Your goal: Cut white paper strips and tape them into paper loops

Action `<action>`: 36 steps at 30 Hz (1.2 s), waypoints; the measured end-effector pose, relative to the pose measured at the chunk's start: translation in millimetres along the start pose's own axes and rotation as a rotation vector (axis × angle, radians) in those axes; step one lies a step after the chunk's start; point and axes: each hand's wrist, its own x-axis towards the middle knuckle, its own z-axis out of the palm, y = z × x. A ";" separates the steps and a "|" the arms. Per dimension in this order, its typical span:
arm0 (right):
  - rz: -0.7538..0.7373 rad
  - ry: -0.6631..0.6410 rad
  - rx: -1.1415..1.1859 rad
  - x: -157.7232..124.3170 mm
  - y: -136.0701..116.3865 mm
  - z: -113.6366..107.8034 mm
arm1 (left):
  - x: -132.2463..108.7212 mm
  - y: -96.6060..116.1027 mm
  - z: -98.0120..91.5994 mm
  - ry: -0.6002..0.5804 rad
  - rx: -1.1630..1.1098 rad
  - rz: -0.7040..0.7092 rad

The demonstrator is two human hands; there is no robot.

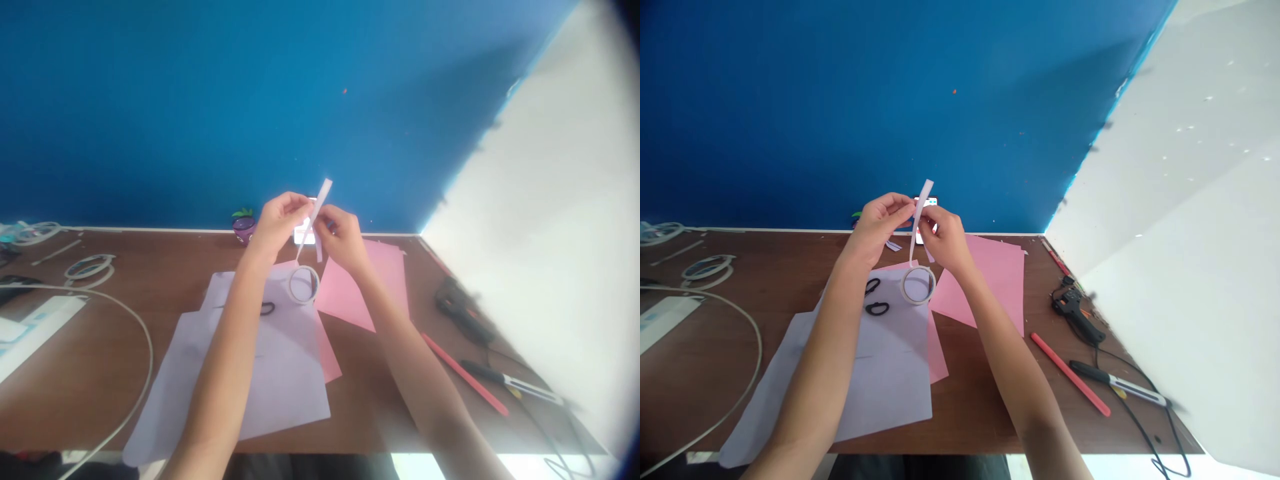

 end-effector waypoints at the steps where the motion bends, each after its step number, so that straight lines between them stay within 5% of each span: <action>1: -0.004 -0.002 -0.001 -0.1 -0.3 0.5 | 0.4 -0.8 0.1 -0.007 0.008 0.002; 16: -0.054 0.012 0.028 0.3 4.4 0.0 | 0.0 6.8 1.1 0.079 0.092 0.137; 27: 0.048 -0.119 0.348 1.8 1.3 -3.5 | -8.3 22.0 2.9 0.095 0.098 0.125; 36: 0.045 -0.175 0.309 0.3 4.1 -1.3 | -9.1 26.2 2.2 0.113 0.069 0.141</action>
